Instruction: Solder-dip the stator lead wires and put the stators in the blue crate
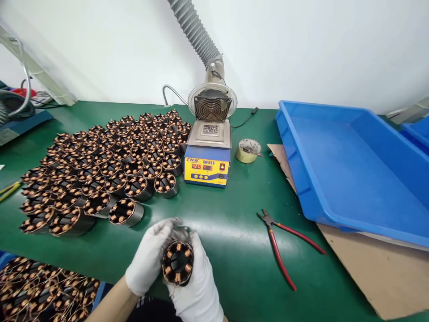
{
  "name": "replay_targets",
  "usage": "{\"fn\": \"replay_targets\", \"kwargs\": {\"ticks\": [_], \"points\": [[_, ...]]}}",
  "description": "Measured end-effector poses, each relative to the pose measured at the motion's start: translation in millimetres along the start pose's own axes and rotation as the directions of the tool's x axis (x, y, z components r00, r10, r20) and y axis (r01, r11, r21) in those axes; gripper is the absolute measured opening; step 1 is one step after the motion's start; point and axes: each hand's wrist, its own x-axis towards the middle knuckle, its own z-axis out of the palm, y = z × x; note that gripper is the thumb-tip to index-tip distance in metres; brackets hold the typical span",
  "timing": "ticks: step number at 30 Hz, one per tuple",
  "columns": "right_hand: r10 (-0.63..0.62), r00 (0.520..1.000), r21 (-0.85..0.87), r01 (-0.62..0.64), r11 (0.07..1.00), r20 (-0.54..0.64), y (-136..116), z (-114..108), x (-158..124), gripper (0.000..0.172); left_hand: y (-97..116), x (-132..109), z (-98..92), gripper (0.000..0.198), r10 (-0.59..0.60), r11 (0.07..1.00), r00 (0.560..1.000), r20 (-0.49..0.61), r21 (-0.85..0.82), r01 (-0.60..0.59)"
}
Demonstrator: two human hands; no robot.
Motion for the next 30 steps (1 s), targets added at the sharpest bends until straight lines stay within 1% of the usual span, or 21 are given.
{"fn": "replay_targets", "kwargs": {"ticks": [1, 2, 3, 4, 5, 6, 7, 8, 9, 11, 12, 13, 14, 15, 17, 18, 19, 22, 24, 27, 30], "points": [[-0.022, 1.000, -0.021, 0.022, 1.000, -0.001, 0, -1, 1, 0.093, 2, 0, -6.3, 0.034, 0.056, 0.996, 0.998, -0.039, -0.070, -0.059], [-0.034, 0.999, -0.034, 0.034, 0.999, 0.002, 1, -2, 2, 0.094, 5, -1, -12.8, 0.033, 0.097, 0.991, 0.994, -0.053, -0.089, -0.101], [-0.034, 0.999, -0.034, 0.034, 0.999, 0.004, 0, -3, 3, 0.096, 8, -1, -18.5, 0.035, 0.107, 0.993, 0.994, -0.035, -0.046, -0.108], [-0.023, 1.000, -0.025, 0.023, 0.999, -0.003, 0, -3, 5, 0.099, 10, -2, -22.6, 0.037, 0.083, 0.995, 0.996, 0.010, 0.049, -0.084], [-0.009, 1.000, -0.016, 0.008, 1.000, -0.020, -2, -3, 6, 0.102, 13, -3, -24.6, 0.037, 0.026, 0.984, 0.998, 0.059, 0.177, -0.036], [0.000, 0.999, -0.015, 0.000, 1.000, -0.034, -3, -3, 8, 0.103, 16, -2, -24.5, 0.034, -0.047, 0.953, 0.994, 0.102, 0.303, 0.014], [-0.007, 0.999, -0.028, 0.006, 1.000, -0.039, -5, -4, 10, 0.103, 18, -1, -22.6, 0.029, -0.103, 0.917, 0.987, 0.126, 0.397, 0.045], [-0.025, 0.999, -0.053, 0.023, 0.998, -0.028, -7, -6, 11, 0.101, 22, 2, -19.6, 0.024, -0.122, 0.894, 0.984, 0.132, 0.445, 0.051], [-0.046, 0.999, -0.082, 0.045, 0.996, -0.003, -10, -8, 12, 0.098, 25, 5, -16.4, 0.022, -0.095, 0.894, 0.986, 0.135, 0.448, 0.025], [-0.078, 0.995, -0.115, 0.085, 0.990, 0.065, -13, -12, 13, 0.094, 35, 11, -11.7, 0.018, 0.039, 0.917, 0.993, 0.110, 0.392, -0.079], [-0.084, 0.994, -0.118, 0.092, 0.989, 0.075, -15, -14, 13, 0.093, 39, 13, -11.0, 0.018, 0.116, 0.923, 0.990, 0.075, 0.360, -0.135], [-0.081, 0.994, -0.115, 0.089, 0.989, 0.071, -15, -15, 12, 0.093, 43, 13, -11.3, 0.019, 0.164, 0.924, 0.986, 0.036, 0.345, -0.167], [-0.080, 0.995, -0.105, 0.086, 0.991, 0.063, -15, -15, 12, 0.094, 45, 12, -12.3, 0.020, 0.166, 0.922, 0.986, 0.005, 0.353, -0.157], [-0.078, 0.996, -0.093, 0.083, 0.992, 0.053, -14, -14, 11, 0.094, 46, 9, -13.5, 0.023, 0.119, 0.919, 0.993, -0.010, 0.380, -0.106], [-0.081, 0.996, -0.069, 0.083, 0.994, 0.035, -13, -12, 10, 0.094, 43, 0, -15.2, 0.032, -0.041, 0.903, 0.999, -0.005, 0.428, 0.039], [-0.088, 0.995, -0.060, 0.090, 0.994, 0.038, -12, -11, 10, 0.094, 39, -4, -15.2, 0.033, -0.100, 0.901, 0.995, 0.006, 0.425, 0.088], [-0.095, 0.994, -0.053, 0.098, 0.994, 0.049, -12, -11, 11, 0.094, 35, -8, -14.4, 0.030, -0.125, 0.907, 0.992, 0.014, 0.406, 0.108], [-0.115, 0.989, -0.038, 0.120, 0.992, 0.095, -15, -14, 14, 0.096, 25, -13, -8.5, 0.019, -0.125, 0.935, 0.992, 0.023, 0.338, 0.110], [-0.110, 0.987, -0.027, 0.114, 0.993, 0.115, -18, -16, 16, 0.097, 22, -12, -3.4, 0.016, -0.159, 0.935, 0.987, 0.021, 0.324, 0.143], [-0.091, 0.989, -0.040, 0.096, 0.995, 0.117, -20, -18, 16, 0.096, 22, -9, 2.8, 0.014, -0.195, 0.931, 0.980, -0.028, 0.311, 0.194], [-0.083, 0.990, -0.060, 0.090, 0.994, 0.110, -18, -17, 15, 0.094, 22, -9, 6.7, 0.015, -0.168, 0.944, 0.983, -0.070, 0.275, 0.181]]}}
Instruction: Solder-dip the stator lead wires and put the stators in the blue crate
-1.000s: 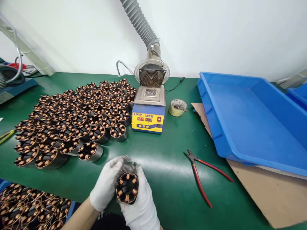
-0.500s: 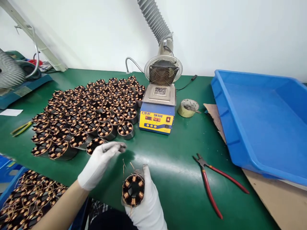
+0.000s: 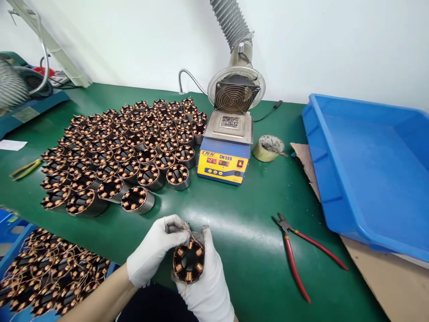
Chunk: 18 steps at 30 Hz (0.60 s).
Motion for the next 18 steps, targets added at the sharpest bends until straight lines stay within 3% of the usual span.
{"fn": "replay_targets", "kwargs": {"ticks": [6, 12, 15, 17, 18], "points": [[0.032, 0.999, 0.010, -0.032, 0.999, 0.013, 1, 2, -2, 0.095, -1, -1, 4.9, 0.015, 0.015, 1.000, 1.000, -0.001, -0.021, -0.015], [0.013, 1.000, -0.040, -0.012, 0.999, 0.021, 0, -1, 0, 0.095, -16, 1, 0.5, 0.012, 0.202, 0.979, 0.976, -0.078, 0.050, -0.199], [0.005, 0.999, -0.054, -0.003, 0.999, 0.037, 4, -1, -1, 0.100, -17, 3, -3.7, 0.031, 0.268, 0.963, 0.957, -0.108, 0.040, -0.265], [0.028, 0.999, -0.054, -0.025, 0.998, 0.045, 7, 0, -3, 0.101, -13, 4, -3.8, 0.042, 0.212, 0.977, 0.977, -0.027, 0.019, -0.212], [0.048, 0.998, -0.048, -0.045, 0.998, 0.044, 9, 0, -5, 0.102, -10, 4, -3.0, 0.036, 0.164, 0.986, 0.986, 0.036, 0.015, -0.165]]}}
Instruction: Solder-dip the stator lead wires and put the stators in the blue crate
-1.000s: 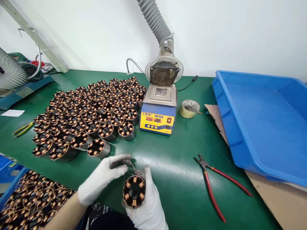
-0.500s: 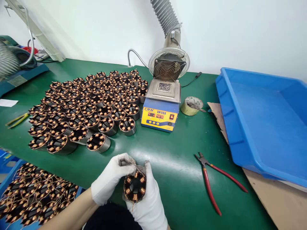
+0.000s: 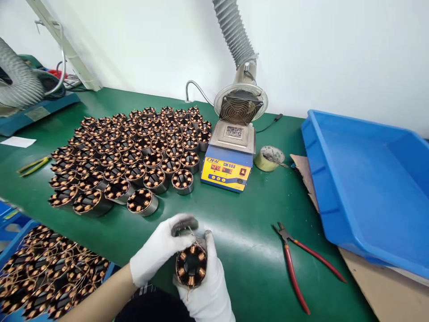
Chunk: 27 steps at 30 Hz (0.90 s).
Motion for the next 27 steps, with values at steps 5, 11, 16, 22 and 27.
{"fn": "replay_targets", "kwargs": {"ticks": [5, 11, 16, 22, 27], "points": [[0.143, 0.990, 0.071, -0.143, 0.987, 0.000, 5, 4, -6, 0.104, 17, 9, -2.0, 0.014, -0.079, 0.997, 0.994, 0.071, -0.014, 0.081], [0.139, 0.990, 0.104, -0.139, 0.985, 0.010, 5, 3, -5, 0.101, 32, 15, -23.8, 0.025, -0.020, 1.000, 0.999, 0.027, 0.008, 0.019], [0.151, 0.988, 0.115, -0.149, 0.982, -0.012, 10, 9, -7, 0.104, 19, 6, -14.8, 0.014, -0.146, 0.989, 0.984, 0.102, 0.036, 0.143], [0.106, 0.992, 0.116, -0.097, 0.988, -0.074, 16, 15, -10, 0.098, 9, 0, -6.6, 0.023, -0.176, 0.979, 0.984, -0.004, -0.106, 0.174], [0.266, 0.947, 0.125, -0.246, 0.961, -0.182, -3, 16, -11, 0.079, 9, -3, -20.8, 0.042, -0.020, 1.000, 0.993, -0.119, -0.008, 0.019]]}}
